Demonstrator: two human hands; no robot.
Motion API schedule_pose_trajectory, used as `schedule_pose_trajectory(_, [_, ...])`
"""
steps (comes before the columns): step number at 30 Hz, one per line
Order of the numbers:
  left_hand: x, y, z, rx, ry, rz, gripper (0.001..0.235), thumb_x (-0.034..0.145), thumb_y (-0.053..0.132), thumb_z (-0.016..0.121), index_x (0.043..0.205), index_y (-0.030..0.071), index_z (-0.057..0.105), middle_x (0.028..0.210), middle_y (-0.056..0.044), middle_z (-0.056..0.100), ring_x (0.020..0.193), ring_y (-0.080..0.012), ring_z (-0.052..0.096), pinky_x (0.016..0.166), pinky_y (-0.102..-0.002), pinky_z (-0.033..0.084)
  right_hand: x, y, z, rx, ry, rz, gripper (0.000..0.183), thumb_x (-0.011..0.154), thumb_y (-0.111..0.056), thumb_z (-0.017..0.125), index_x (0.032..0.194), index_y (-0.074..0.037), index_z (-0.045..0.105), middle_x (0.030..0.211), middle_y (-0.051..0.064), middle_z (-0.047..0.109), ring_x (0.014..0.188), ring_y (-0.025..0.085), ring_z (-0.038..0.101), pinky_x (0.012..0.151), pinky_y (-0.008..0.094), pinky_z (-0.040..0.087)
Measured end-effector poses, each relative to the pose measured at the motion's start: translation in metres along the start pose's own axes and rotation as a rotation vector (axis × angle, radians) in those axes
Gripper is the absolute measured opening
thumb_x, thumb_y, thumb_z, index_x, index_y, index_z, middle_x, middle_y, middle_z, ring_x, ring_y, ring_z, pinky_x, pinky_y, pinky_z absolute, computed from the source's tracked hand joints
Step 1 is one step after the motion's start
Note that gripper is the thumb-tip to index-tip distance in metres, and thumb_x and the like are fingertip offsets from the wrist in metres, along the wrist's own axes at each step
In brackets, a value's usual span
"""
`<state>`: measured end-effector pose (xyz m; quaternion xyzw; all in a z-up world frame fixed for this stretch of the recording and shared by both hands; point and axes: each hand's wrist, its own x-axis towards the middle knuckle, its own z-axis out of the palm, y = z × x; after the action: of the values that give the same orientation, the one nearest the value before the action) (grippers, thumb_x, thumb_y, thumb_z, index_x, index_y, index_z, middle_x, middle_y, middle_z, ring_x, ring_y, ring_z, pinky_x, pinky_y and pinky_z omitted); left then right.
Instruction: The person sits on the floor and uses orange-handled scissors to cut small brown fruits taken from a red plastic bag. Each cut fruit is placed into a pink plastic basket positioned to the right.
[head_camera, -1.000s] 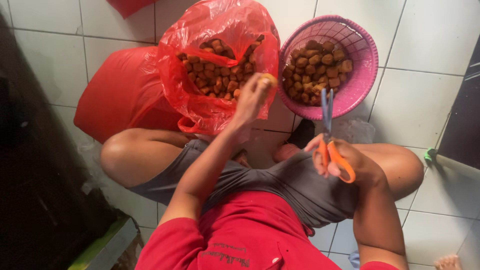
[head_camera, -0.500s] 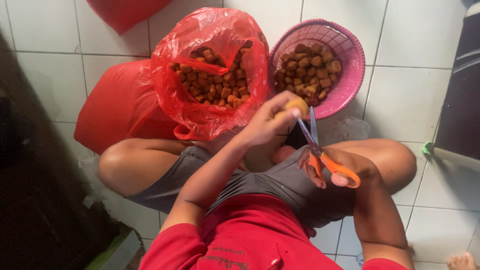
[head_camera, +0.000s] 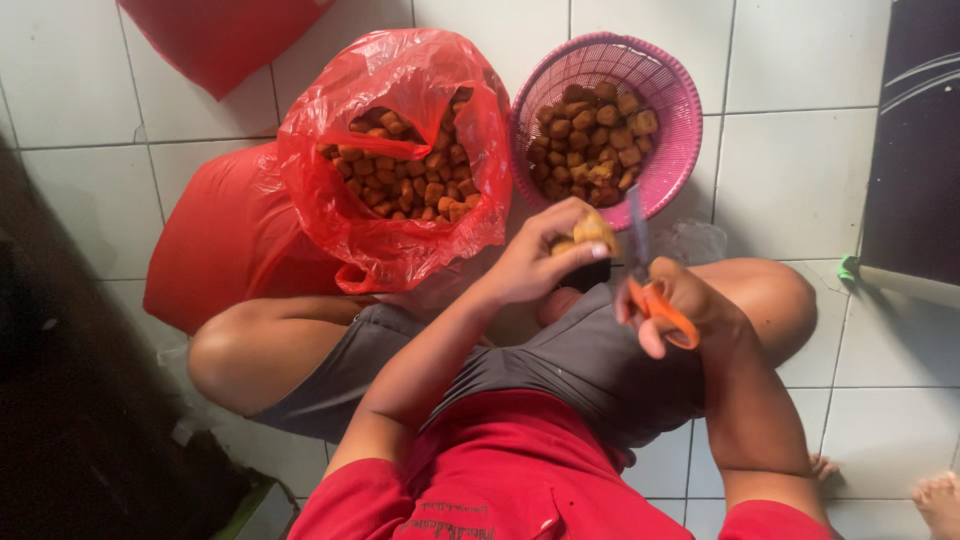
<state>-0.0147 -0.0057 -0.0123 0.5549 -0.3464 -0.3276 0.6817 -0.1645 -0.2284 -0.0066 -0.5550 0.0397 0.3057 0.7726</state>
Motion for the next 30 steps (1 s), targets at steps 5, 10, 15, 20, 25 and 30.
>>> schedule_pose_trajectory(5, [0.046,-0.069,0.017,-0.147,0.148,-0.491,0.035,0.102,0.025,0.070,0.128,0.003,0.061,0.100,-0.001,0.060,0.086,-0.0125,0.054,0.076,-0.028,0.045,-0.002,-0.007,0.008,0.393,0.079,-0.409,0.052,0.080,-0.038,0.091,0.094,0.002,0.061,0.064,0.005,0.057,0.053,0.013,0.055,0.050,0.028,0.046])
schedule_pose_trajectory(10, [0.067,-0.083,0.040,-0.617,0.255,-0.595,0.055,0.101,0.022,0.060,0.152,0.007,0.046,0.109,0.001,0.064,0.090,-0.0088,0.056,0.072,-0.025,0.044,0.003,-0.021,0.010,0.141,0.407,-0.399,0.033,0.088,-0.021,0.083,0.095,-0.001,0.058,0.064,0.003,0.058,0.053,0.010,0.057,0.048,0.024,0.046])
schedule_pose_trajectory(15, [0.022,-0.025,0.052,-0.676,0.210,-0.520,0.060,0.099,0.012,0.052,0.157,0.017,0.036,0.129,0.009,0.064,0.105,-0.0013,0.059,0.085,-0.017,0.047,0.023,-0.011,0.012,-0.115,0.896,-0.141,0.019,0.093,-0.003,0.077,0.102,-0.001,0.060,0.070,0.002,0.060,0.055,0.008,0.055,0.047,0.023,0.041])
schedule_pose_trajectory(20, [0.020,0.001,0.046,-0.630,0.206,-0.468,0.050,0.106,0.013,0.061,0.154,0.011,0.053,0.110,0.005,0.061,0.084,-0.0018,0.046,0.072,-0.018,0.039,0.025,-0.013,0.012,-0.050,0.778,-0.155,0.018,0.094,-0.007,0.075,0.106,-0.001,0.064,0.073,0.002,0.062,0.057,0.008,0.057,0.048,0.023,0.045])
schedule_pose_trajectory(25, [0.029,-0.005,0.015,-0.615,0.383,-0.382,0.048,0.102,0.014,0.064,0.149,0.010,0.055,0.104,0.005,0.062,0.077,-0.0024,0.045,0.067,-0.018,0.038,0.014,-0.020,0.024,0.406,0.437,-0.113,0.048,0.090,-0.034,0.078,0.115,0.004,0.063,0.068,0.006,0.061,0.059,0.013,0.059,0.054,0.025,0.046])
schedule_pose_trajectory(30, [0.031,0.005,-0.018,-0.699,0.364,-0.305,0.049,0.105,0.017,0.064,0.152,0.009,0.052,0.108,0.003,0.060,0.088,-0.0047,0.052,0.078,-0.019,0.044,0.017,-0.026,0.024,0.130,-0.105,-0.142,0.091,0.079,-0.064,0.082,0.132,0.005,0.052,0.084,0.009,0.064,0.079,0.018,0.062,0.071,0.032,0.051])
